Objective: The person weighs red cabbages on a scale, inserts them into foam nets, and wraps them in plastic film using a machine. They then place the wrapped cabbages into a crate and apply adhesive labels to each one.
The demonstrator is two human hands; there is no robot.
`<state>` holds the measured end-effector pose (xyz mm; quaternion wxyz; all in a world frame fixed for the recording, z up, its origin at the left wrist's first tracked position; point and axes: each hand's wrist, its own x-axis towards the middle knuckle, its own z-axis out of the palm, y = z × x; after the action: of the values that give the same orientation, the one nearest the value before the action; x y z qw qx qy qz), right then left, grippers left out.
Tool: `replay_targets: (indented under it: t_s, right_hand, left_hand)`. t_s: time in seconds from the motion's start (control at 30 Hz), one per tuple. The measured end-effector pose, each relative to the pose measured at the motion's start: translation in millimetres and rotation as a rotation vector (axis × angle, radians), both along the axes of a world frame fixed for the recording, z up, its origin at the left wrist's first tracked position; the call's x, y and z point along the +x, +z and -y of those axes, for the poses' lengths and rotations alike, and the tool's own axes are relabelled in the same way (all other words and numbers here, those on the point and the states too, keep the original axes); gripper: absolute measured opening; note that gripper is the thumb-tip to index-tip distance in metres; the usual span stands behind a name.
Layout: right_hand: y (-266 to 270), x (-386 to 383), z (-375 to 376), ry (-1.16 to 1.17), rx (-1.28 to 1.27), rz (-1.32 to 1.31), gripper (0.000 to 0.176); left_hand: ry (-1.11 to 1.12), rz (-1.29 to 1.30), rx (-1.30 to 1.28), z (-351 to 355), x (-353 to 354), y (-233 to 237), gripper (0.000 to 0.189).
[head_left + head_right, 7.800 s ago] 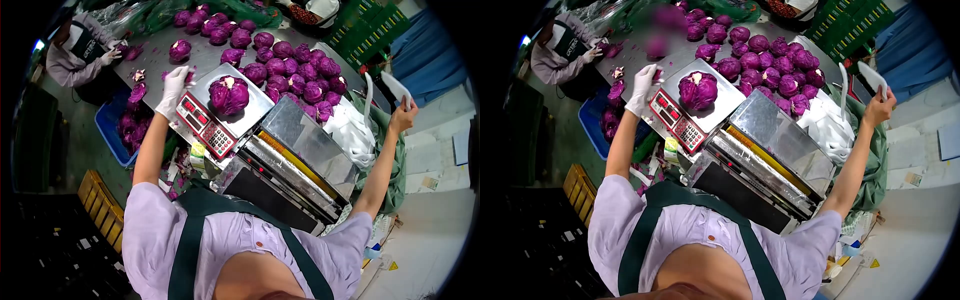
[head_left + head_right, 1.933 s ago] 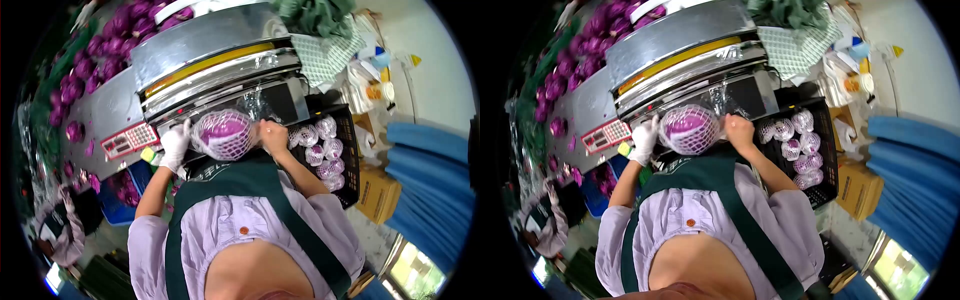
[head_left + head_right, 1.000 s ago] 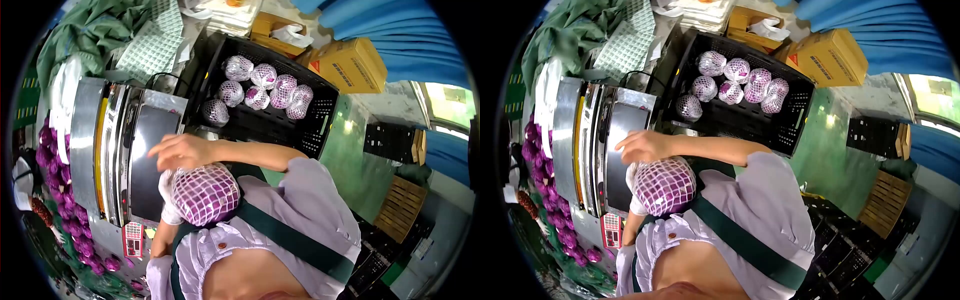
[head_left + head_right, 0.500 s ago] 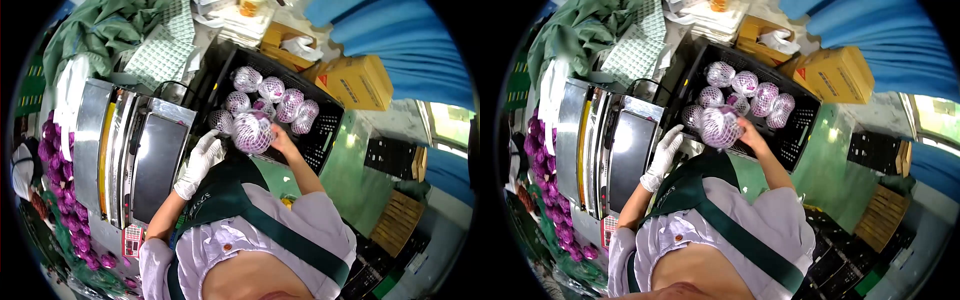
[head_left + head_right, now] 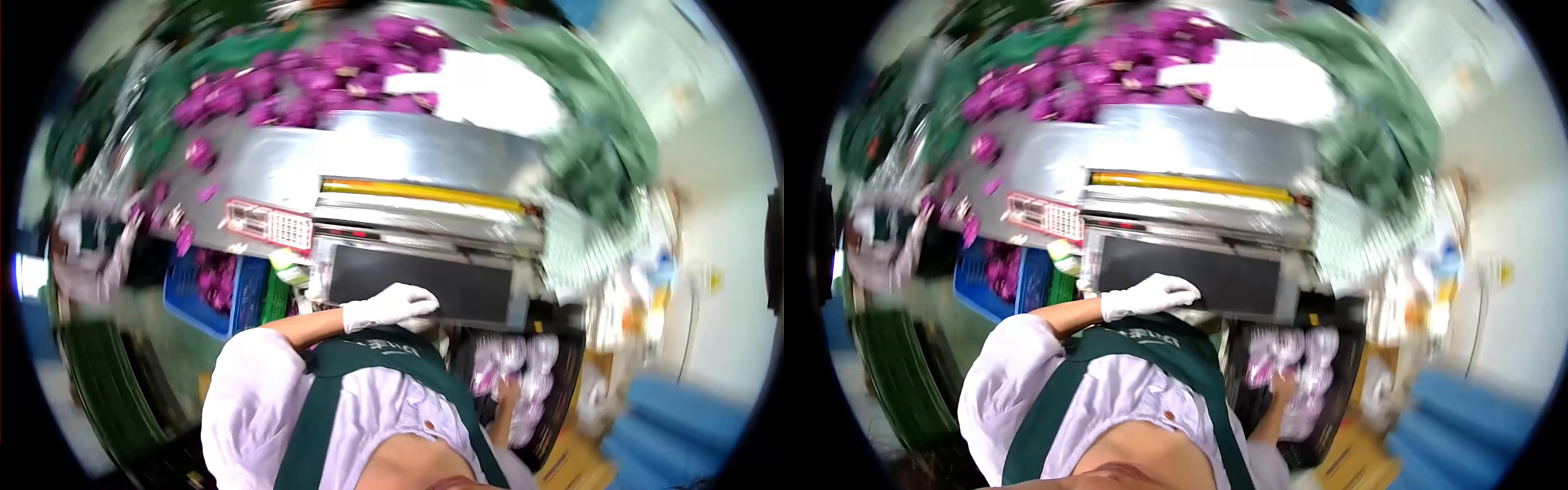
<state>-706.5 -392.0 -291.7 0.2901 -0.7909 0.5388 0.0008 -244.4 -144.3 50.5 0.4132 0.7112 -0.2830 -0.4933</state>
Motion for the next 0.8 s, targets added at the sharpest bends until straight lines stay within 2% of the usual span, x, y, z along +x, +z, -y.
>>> replay_targets:
  t_s: [0.03, 0.07, 0.1, 0.13, 0.17, 0.2, 0.23, 0.27, 0.3, 0.37, 0.4, 0.43, 0.47, 0.5, 0.53, 0.57, 0.6, 0.63, 0.7, 0.77, 0.8]
  right_hand:
    - [26.3, 21.1, 20.3, 0.176, -0.241, 0.13, 0.023]
    - [112.3, 88.1, 16.2, -0.336, 0.377, 0.422, 0.019]
    - [164.5, 137.0, 12.5, -0.329, 0.339, 0.508, 0.015]
    - [181.7, 167.0, 17.0, -0.213, 0.242, 0.572, 0.015]
    - [232.1, 214.3, -0.8, -0.072, 0.155, 0.594, 0.016]
    - [260.6, 256.1, -17.4, 0.01, 0.13, 0.601, 0.014]
    - [283.2, 291.4, -36.9, 0.084, 0.1, 0.616, 0.011]
    - [304.0, 324.1, -60.9, 0.233, 0.108, 0.625, 0.011]
    - [316.2, 350.6, -85.1, 0.375, 0.114, 0.628, 0.01]
    - [317.1, 395.8, -126.9, 0.631, 0.217, 0.598, 0.009]
    - [310.6, 412.3, -146.8, 0.726, 0.224, 0.594, 0.009]
    - [304.4, 425.4, -165.5, 0.817, 0.23, 0.582, 0.009]
    - [299.6, 435.4, -181.5, 0.813, 0.324, 0.52, 0.01]
    - [294.7, 441.7, -192.4, 0.803, 0.415, 0.453, 0.011]
    - [293.0, 446.6, -198.4, 0.773, 0.356, 0.393, 0.012]
    - [291.9, 450.2, -201.2, 0.739, 0.296, 0.336, 0.012]
    - [290.0, 450.8, -200.7, 0.687, 0.318, 0.335, 0.012]
    - [243.2, 428.3, -188.3, 0.625, 0.381, 0.406, 0.014]
    - [242.8, 440.2, -189.3, 0.621, 0.345, 0.374, 0.014]
    - [248.8, 442.2, -189.5, 0.626, 0.306, 0.331, 0.015]
    - [253.6, 439.9, -189.0, 0.624, 0.286, 0.309, 0.015]
  left_hand:
    - [0.049, 0.001, -0.031, -15.3, 15.6, 3.9, 0.031]
    - [0.151, 0.055, -0.083, -33.6, 30.2, 8.5, 0.031]
    - [0.235, 0.106, -0.133, -49.7, 46.7, 12.8, 0.03]
    - [0.366, 0.1, -0.156, -69.1, 64.8, 19.8, 0.03]
    - [0.511, 0.112, -0.221, -92.9, 85.0, 14.6, 0.029]
    - [0.693, 0.055, -0.205, -115.5, 106.6, 11.7, 0.03]
    - [0.868, -0.012, -0.418, -139.3, 132.3, -5.7, 0.031]
    - [1.007, 0.15, -0.303, -166.4, 157.2, -0.1, 0.033]
    - [1.142, 0.113, -0.372, -195.4, 185.8, -13.2, 0.033]
    - [1.367, 0.248, -0.301, -245.0, 234.7, -10.8, 0.036]
    - [1.449, 0.157, -0.299, -270.3, 257.0, -4.2, 0.057]
    - [1.537, 0.527, -0.138, -297.7, 293.1, -26.5, 0.068]
    - [1.648, 0.476, -0.105, -316.6, 320.7, -28.8, 0.075]
    - [1.664, 0.551, -0.047, -336.6, 344.0, -26.3, 0.083]
    - [1.732, 0.658, 0.174, -361.7, 378.4, -45.3, 0.096]
    - [1.724, 0.607, 0.229, -378.8, 403.6, -45.4, 0.112]
    - [1.789, 0.621, 0.251, -396.5, 435.1, -65.5, 0.122]
    - [1.83, 0.59, 0.328, -402.9, 456.8, -66.4, 0.125]
    - [1.811, 0.51, 0.488, -394.7, 479.7, -44.3, 0.127]
    - [1.888, 0.453, 0.57, -401.3, 505.0, -59.8, 0.124]
    - [1.884, 0.59, 0.573, -404.4, 504.9, -66.7, 0.119]
